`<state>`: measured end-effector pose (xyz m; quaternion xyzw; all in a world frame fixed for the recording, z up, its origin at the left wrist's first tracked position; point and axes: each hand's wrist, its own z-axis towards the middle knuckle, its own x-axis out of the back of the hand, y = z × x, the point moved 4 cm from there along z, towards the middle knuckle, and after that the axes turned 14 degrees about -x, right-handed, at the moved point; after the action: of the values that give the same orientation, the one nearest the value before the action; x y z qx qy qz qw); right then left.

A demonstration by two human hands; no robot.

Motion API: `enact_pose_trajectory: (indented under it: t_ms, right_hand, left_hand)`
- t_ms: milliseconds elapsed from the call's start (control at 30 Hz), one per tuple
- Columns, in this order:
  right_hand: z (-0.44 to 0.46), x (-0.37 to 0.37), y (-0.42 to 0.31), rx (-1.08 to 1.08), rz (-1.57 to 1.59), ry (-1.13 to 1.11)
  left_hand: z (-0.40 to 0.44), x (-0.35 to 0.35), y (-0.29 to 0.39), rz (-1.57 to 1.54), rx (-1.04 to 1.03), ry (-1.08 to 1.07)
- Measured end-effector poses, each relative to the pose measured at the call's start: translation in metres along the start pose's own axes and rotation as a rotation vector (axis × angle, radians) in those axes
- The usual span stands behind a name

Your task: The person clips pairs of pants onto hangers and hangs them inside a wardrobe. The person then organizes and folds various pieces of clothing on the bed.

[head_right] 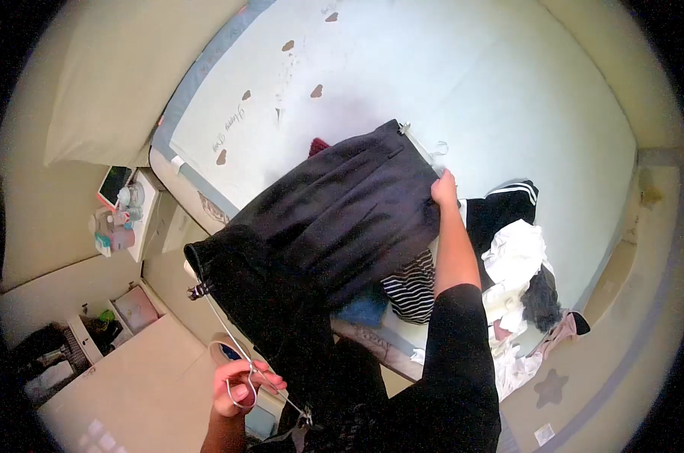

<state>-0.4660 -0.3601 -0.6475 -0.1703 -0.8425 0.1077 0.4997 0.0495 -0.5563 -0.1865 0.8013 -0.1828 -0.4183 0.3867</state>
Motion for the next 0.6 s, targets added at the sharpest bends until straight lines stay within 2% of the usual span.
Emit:
enact_pose_trajectory:
  t_ms: [100, 233, 333, 467, 567, 600]
  right_hand:
    - [0.015, -0.012, 0.002, -0.079, -0.09, -0.009]
    - [-0.002, 0.002, -0.021, -0.13, -0.272, 0.154]
    - [0.003, 0.012, -0.023, -0.144, -0.29, 0.102]
    - [0.012, 0.029, -0.025, 0.094, -0.185, 0.004]
    - [-0.011, 0.052, -0.037, 0.096, 0.019, -0.47]
    - [-0.027, 0.064, -0.047, 0.129, 0.097, -0.527]
  left_hand:
    - [0.007, 0.006, -0.006, -0.03, -0.02, 0.003]
    - [0.016, 0.009, -0.011, -0.061, -0.049, 0.03]
    - [0.014, 0.016, -0.013, -0.058, -0.072, 0.064]
    - [0.013, 0.02, -0.008, -0.055, -0.111, 0.05]
    - [0.009, 0.018, 0.0, -0.082, -0.135, 0.074]
    - [0.01, 0.018, 0.001, -0.082, -0.142, 0.08]
